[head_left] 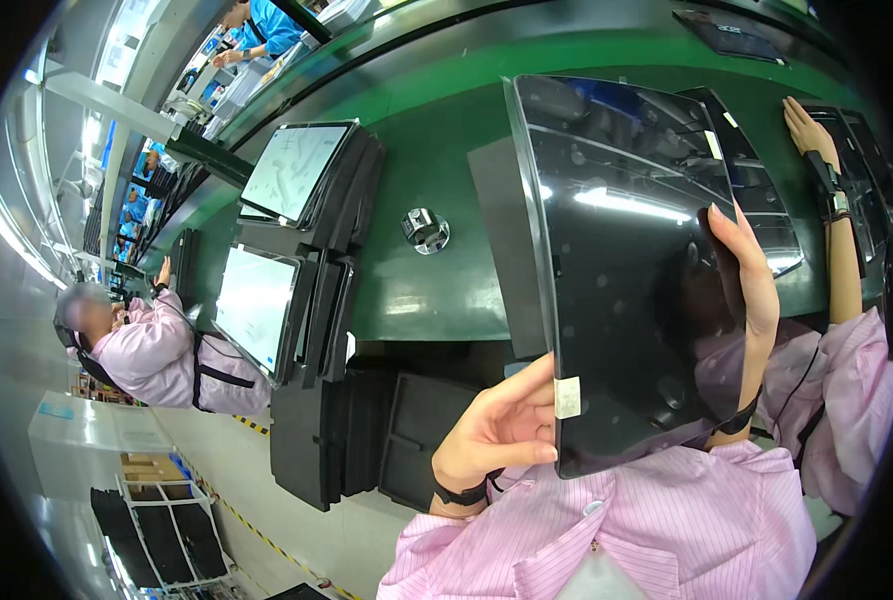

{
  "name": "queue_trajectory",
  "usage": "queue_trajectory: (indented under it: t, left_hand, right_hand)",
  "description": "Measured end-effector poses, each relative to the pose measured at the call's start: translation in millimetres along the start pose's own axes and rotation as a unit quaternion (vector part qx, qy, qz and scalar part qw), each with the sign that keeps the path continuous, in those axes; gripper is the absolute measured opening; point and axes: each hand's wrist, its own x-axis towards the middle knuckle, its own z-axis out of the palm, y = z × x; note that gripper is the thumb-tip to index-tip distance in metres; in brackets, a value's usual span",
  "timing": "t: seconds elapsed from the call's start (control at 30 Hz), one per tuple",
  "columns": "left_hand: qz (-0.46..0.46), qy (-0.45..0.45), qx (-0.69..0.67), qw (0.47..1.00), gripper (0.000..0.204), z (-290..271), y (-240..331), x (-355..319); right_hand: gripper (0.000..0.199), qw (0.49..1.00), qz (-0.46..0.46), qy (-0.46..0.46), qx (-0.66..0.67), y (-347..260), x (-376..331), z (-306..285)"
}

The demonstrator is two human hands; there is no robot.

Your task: Testing and inspecting tablet computers on an electronics factory assembly line.

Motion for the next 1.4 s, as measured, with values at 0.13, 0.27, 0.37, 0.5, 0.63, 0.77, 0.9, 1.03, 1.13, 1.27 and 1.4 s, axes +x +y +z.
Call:
queue_trajectory:
  t: [0.13, 0.27, 0.37, 0.5, 0.63, 0.77, 0.9, 1.03, 1.13, 1.27, 1.4]
  left_hand:
    - [0.012, 0.015, -0.018, 1.000, 0.078, 2, -1, 0]
    - [0.001, 0.035, -0.025, 0.999, 0.080, 2, -1, -2]
    - [-0.002, 0.023, 0.014, 1.000, 0.076, 0, 1, -1]
    - [-0.037, 0.034, 0.086, 0.995, 0.062, -9, 24, 12]
    - [0.047, 0.097, 0.170, 0.980, 0.052, -20, 60, 40]
    - [0.076, 0.199, 0.237, 0.948, 0.030, -23, 68, 67]
    - [0.052, 0.258, 0.127, 0.956, 0.023, -27, 45, 78]
    - [0.142, 0.292, 0.104, 0.940, 0.025, -50, 33, 83]
    - [0.069, 0.381, 0.118, 0.915, 0.023, -70, 31, 91]
    - [0.102, 0.396, 0.157, 0.899, 0.039, -82, 17, 103]
    - [0.075, 0.337, 0.179, 0.922, 0.065, -88, 11, 105]
  right_hand:
    - [0.052, 1.000, -0.003, -0.018, -0.004, 1, -1, 1]
    - [0.054, 1.000, 0.006, -0.016, -0.011, 0, 0, 3]
    - [0.054, 1.000, 0.007, -0.023, -0.011, 0, 1, 5]
    - [0.052, 0.995, -0.019, -0.100, 0.004, 0, 0, 5]
    - [0.052, 0.994, -0.012, -0.090, -0.060, 5, -5, 15]
    - [0.057, 0.986, -0.009, -0.106, -0.124, 5, -6, 41]
    - [0.052, 0.950, -0.047, -0.246, -0.188, -25, 10, 63]
    - [0.055, 0.643, -0.040, -0.335, -0.688, -93, 104, 54]
    - [0.060, 0.563, -0.076, -0.219, -0.793, -112, 219, 37]
    - [0.086, 0.448, -0.047, -0.051, -0.891, -112, 335, -20]
    - [0.102, 0.445, 0.100, 0.058, -0.888, -83, 399, -76]
